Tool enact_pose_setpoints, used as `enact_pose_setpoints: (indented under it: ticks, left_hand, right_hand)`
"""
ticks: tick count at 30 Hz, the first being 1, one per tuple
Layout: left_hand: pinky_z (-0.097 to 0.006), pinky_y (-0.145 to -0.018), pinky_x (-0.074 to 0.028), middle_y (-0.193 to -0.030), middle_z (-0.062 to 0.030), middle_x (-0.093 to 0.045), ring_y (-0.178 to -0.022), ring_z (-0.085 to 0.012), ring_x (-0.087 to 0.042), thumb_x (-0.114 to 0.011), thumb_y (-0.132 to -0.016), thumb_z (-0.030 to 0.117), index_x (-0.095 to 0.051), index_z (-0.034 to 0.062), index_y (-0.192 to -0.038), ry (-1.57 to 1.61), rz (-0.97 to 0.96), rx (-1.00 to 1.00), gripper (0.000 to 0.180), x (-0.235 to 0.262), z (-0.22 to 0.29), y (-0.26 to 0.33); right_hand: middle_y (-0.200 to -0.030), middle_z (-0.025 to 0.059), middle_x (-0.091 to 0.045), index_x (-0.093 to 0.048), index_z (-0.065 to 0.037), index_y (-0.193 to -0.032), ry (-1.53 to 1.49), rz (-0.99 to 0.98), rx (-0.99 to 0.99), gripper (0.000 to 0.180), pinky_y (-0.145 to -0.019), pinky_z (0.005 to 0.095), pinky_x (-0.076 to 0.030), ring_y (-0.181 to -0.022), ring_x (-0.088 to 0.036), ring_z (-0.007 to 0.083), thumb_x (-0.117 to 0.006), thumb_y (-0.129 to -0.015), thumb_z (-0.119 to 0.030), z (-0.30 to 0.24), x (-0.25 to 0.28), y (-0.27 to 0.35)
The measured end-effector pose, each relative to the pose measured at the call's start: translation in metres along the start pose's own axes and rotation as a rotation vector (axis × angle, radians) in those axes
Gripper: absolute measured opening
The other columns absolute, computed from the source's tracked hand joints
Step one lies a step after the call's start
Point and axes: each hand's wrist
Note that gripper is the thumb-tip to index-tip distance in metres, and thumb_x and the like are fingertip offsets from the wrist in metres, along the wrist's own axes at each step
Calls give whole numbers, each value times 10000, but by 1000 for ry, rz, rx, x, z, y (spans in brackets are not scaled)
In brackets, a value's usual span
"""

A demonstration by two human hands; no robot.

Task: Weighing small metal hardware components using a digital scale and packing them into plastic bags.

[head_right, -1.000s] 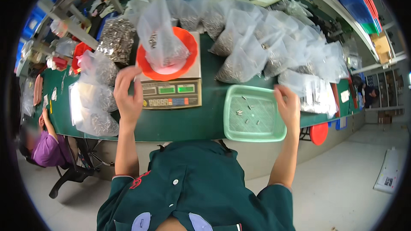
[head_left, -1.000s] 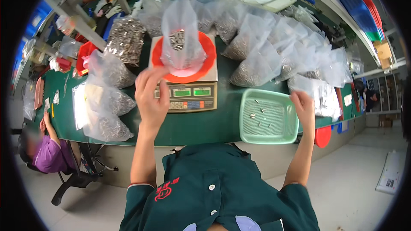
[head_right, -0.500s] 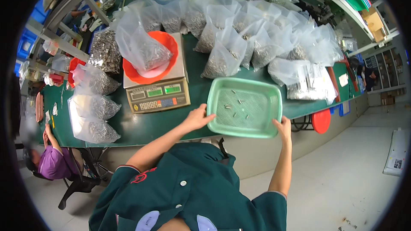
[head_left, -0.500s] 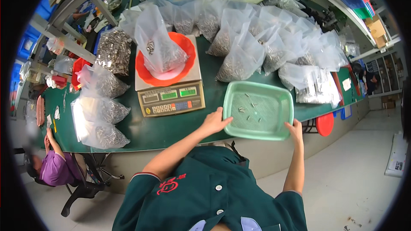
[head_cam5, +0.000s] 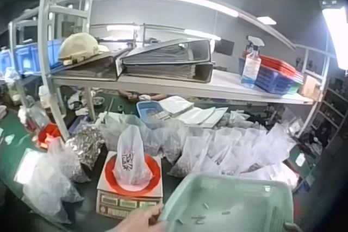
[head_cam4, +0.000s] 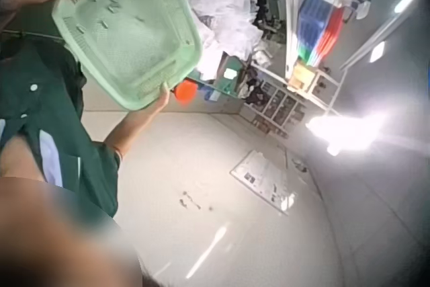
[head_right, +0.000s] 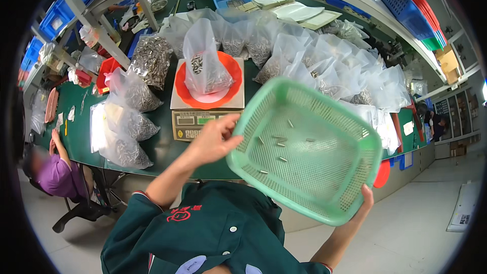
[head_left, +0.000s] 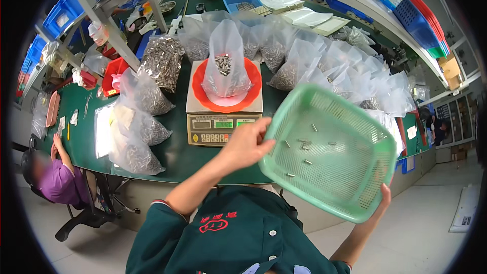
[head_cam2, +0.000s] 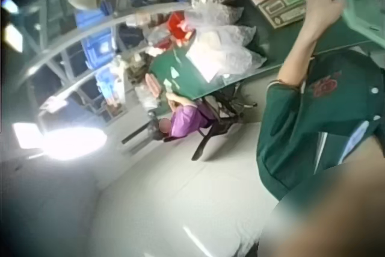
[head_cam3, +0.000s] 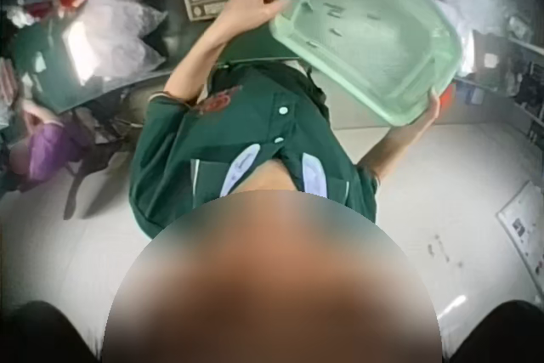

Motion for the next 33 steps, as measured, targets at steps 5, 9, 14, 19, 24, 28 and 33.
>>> enact_pose_setpoints:
  ticks: [5, 9, 14, 19, 24, 28, 33]
  left_hand:
    - [-332, -709, -440, -830, -139, -582, -762, -283, -568, -591, -789, 86, -572, -11, -953, -211, 373, -385, 191, 63, 19, -11]
    - [-355, -784, -411, -953, -134, -557, -916, -299, -518, -626, -734, 59, -597, 19, -930, -479, 752, -553, 201, 112, -5, -47]
    - [-403, -859, -366, -1058, -146, -508, -1030, -307, -448, -660, -706, 261, -623, 74, -957, -709, 729, -427, 315, 129, -24, -73]
    - [-414, -823, -400, -1000, -167, -530, -973, -320, -504, -678, -650, 352, -633, 81, -957, -722, 574, -273, 412, 138, -37, -82]
    - [-393, -667, -456, -892, -186, -546, -748, -335, -578, -699, -605, 402, -617, 2, -912, -685, 544, -290, 511, 135, -28, -83]
    - [-402, -648, -452, -869, -182, -539, -733, -336, -575, -706, -600, 406, -607, -18, -891, -663, 538, -316, 524, 136, -29, -82]
    - [-407, -632, -446, -854, -181, -524, -720, -337, -568, -722, -592, 403, -575, -27, -911, -630, 561, -333, 555, 139, -34, -79]
  right_hand:
    - [-862, 111, -580, -545, -20, -987, -57, 119, 159, 401, -672, 325, -488, -769, -568, 196, -500, -775, -357, -53, -54, -1]
    - [-932, 102, -589, -553, -13, -1038, -82, -56, 353, 392, -712, 290, -479, -845, -577, 179, -489, -790, -309, -87, -95, -13]
    - [-957, 67, -566, -573, -7, -1011, -117, -67, 389, 335, -759, 250, -427, -870, -541, 140, -525, -787, -252, -106, -164, 1]
    - [-962, 64, -553, -569, -22, -1030, -98, -154, 472, 327, -766, 267, -420, -872, -533, 146, -565, -762, -211, -100, -214, 14]
    - [-946, 70, -546, -516, -34, -1115, 113, -303, 743, 404, -779, 288, -415, -863, -530, 153, -582, -745, -181, -88, -249, 35]
    - [-1043, 119, -512, -430, -10, -1235, 259, -283, 895, 542, -822, 287, -411, -949, -516, 196, -587, -747, -185, -73, -277, 52]
    - [-1081, 150, -503, -383, 11, -1272, 416, -472, 1083, 634, -862, 295, -398, -985, -517, 209, -605, -708, -177, -56, -292, 57]
Point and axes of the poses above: each hand's wrist, its own y-axis away from the middle knuckle, its own x-axis out of the back of the hand, z = x × y
